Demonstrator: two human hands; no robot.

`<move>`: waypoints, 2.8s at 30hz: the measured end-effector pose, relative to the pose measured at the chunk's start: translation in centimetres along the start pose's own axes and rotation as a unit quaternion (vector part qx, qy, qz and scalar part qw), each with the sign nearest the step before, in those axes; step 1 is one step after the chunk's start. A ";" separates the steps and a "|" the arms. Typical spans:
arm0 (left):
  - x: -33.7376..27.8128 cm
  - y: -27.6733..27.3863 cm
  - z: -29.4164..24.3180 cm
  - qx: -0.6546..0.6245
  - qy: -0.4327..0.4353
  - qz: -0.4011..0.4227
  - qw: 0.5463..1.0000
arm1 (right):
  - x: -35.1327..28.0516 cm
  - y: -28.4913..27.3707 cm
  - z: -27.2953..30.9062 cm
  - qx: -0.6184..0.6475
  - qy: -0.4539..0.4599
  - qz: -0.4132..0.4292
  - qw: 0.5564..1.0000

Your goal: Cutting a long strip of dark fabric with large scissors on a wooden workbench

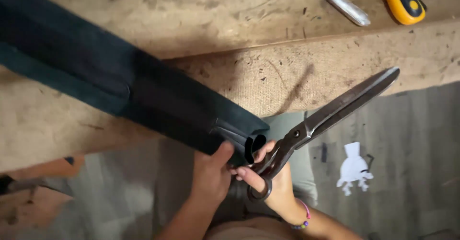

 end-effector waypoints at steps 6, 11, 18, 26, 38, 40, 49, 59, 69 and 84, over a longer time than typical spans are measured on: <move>-0.4 2.6 -2.8 -0.068 0.063 -0.108 0.990 | -1.3 -8.0 2.5 -0.140 0.136 0.091 0.976; -0.8 2.5 -2.2 0.035 0.078 -0.106 0.991 | -0.4 -10.7 5.7 -0.157 0.180 0.254 0.937; -0.5 3.5 -2.0 0.007 0.069 -0.120 0.990 | 2.4 -7.9 7.9 -0.292 0.186 0.401 0.848; -0.5 3.4 -1.4 0.001 0.067 -0.150 0.986 | 3.6 -7.3 8.1 -0.321 0.206 0.418 0.825; -0.6 3.5 -1.7 0.038 0.078 -0.175 0.981 | 3.9 -7.1 8.6 -0.339 0.202 0.428 0.813; -0.6 3.5 -1.8 0.022 0.074 -0.173 0.982 | 4.1 -6.6 8.8 -0.361 0.174 0.436 0.806; -0.8 3.6 -2.1 0.039 0.046 -0.187 0.980 | 4.1 -7.2 8.6 -0.397 0.179 0.429 0.791; -1.0 3.7 -2.2 0.047 0.079 -0.185 0.978 | 4.3 -8.1 8.8 -0.403 0.206 0.458 0.765; -0.9 3.9 -2.1 0.032 0.032 -0.190 0.981 | 4.4 -7.3 9.2 -0.405 0.188 0.461 0.767; -1.0 3.8 -2.5 0.093 0.049 -0.202 0.974 | 4.2 -7.9 8.7 -0.413 0.178 0.458 0.767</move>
Point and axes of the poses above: each hand's wrist, its own x-axis towards the middle knuckle, its own y-axis out of the palm, z = x × y, the point moved 5 cm from there along x, towards the middle knuckle
